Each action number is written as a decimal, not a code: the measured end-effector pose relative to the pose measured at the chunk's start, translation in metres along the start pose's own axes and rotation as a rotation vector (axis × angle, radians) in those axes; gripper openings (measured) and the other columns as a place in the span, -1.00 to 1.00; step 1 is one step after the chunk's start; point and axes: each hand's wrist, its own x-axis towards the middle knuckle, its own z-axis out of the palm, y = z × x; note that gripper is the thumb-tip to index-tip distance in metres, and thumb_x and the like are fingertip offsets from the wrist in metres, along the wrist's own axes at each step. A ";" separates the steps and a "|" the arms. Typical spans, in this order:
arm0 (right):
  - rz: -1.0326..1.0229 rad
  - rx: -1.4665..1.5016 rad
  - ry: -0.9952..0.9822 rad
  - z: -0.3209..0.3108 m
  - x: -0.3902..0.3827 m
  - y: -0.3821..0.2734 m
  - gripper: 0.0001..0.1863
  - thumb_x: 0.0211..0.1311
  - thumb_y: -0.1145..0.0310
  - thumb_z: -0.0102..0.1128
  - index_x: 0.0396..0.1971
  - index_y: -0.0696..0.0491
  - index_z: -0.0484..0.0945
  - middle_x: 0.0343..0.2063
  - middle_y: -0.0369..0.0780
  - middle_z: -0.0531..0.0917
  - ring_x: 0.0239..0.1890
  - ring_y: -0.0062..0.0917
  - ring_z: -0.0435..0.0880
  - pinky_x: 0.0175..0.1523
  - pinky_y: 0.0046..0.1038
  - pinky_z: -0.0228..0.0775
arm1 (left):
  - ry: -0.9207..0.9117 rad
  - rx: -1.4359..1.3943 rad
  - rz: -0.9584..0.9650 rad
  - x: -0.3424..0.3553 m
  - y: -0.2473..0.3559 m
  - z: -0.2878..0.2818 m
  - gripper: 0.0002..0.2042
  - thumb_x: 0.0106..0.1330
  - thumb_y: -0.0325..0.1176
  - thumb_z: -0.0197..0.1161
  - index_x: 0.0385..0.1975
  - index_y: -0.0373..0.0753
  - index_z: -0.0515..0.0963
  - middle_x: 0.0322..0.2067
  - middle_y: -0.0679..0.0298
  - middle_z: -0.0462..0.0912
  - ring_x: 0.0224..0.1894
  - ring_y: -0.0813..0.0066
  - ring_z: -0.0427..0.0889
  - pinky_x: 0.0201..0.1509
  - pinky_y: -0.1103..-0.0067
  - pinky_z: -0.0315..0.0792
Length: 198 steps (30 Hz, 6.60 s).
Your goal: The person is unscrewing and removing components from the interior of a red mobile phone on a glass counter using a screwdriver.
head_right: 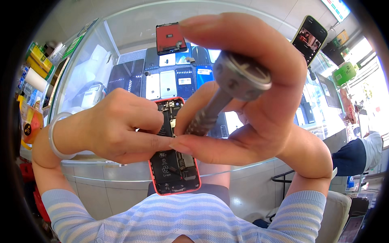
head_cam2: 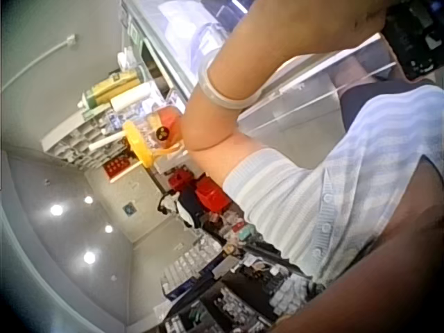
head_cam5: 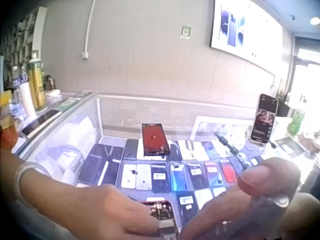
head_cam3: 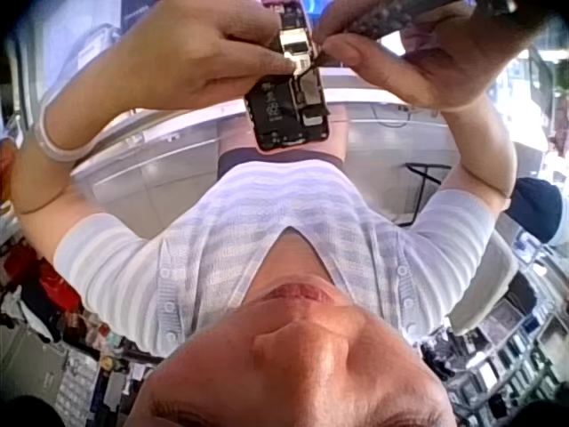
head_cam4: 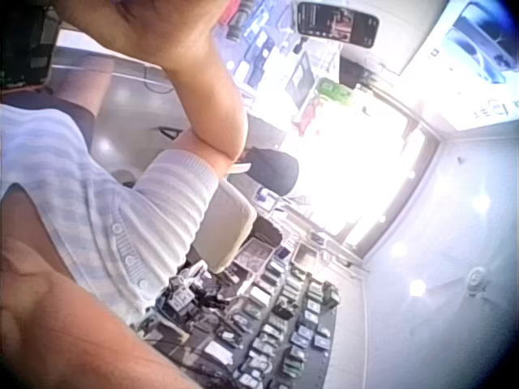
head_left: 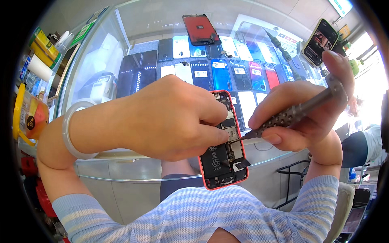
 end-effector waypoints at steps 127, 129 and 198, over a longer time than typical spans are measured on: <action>-0.040 -0.060 0.310 -0.034 0.023 0.015 -0.35 0.37 0.44 0.07 0.35 0.09 -0.03 -0.24 -0.01 0.67 -0.17 -0.35 0.72 -0.09 -0.40 0.63 | 0.008 0.205 0.059 0.002 0.010 0.009 -0.67 -0.07 -0.41 0.26 -0.22 -0.23 0.65 -0.70 0.48 0.26 -0.69 0.63 0.33 -0.75 0.64 0.17; 0.036 -0.121 0.381 -0.042 0.022 0.034 -0.41 0.37 0.48 0.09 0.31 0.09 0.05 -0.22 0.00 0.67 -0.13 -0.32 0.71 -0.05 -0.38 0.62 | 0.029 0.206 0.092 0.004 0.010 0.008 -0.67 -0.08 -0.43 0.27 -0.22 -0.24 0.66 -0.70 0.50 0.23 -0.70 0.65 0.32 -0.75 0.66 0.15; -0.240 -0.097 0.079 -0.021 0.019 0.015 -0.32 0.41 0.43 0.00 0.36 0.11 -0.18 -0.18 0.05 0.61 -0.23 -0.22 0.74 -0.09 -0.30 0.68 | 0.340 -0.383 -0.574 0.007 0.010 0.000 -0.85 0.00 -0.50 0.51 -0.44 -0.25 0.67 -0.58 0.42 0.45 -0.61 0.79 0.23 -0.58 0.73 -0.01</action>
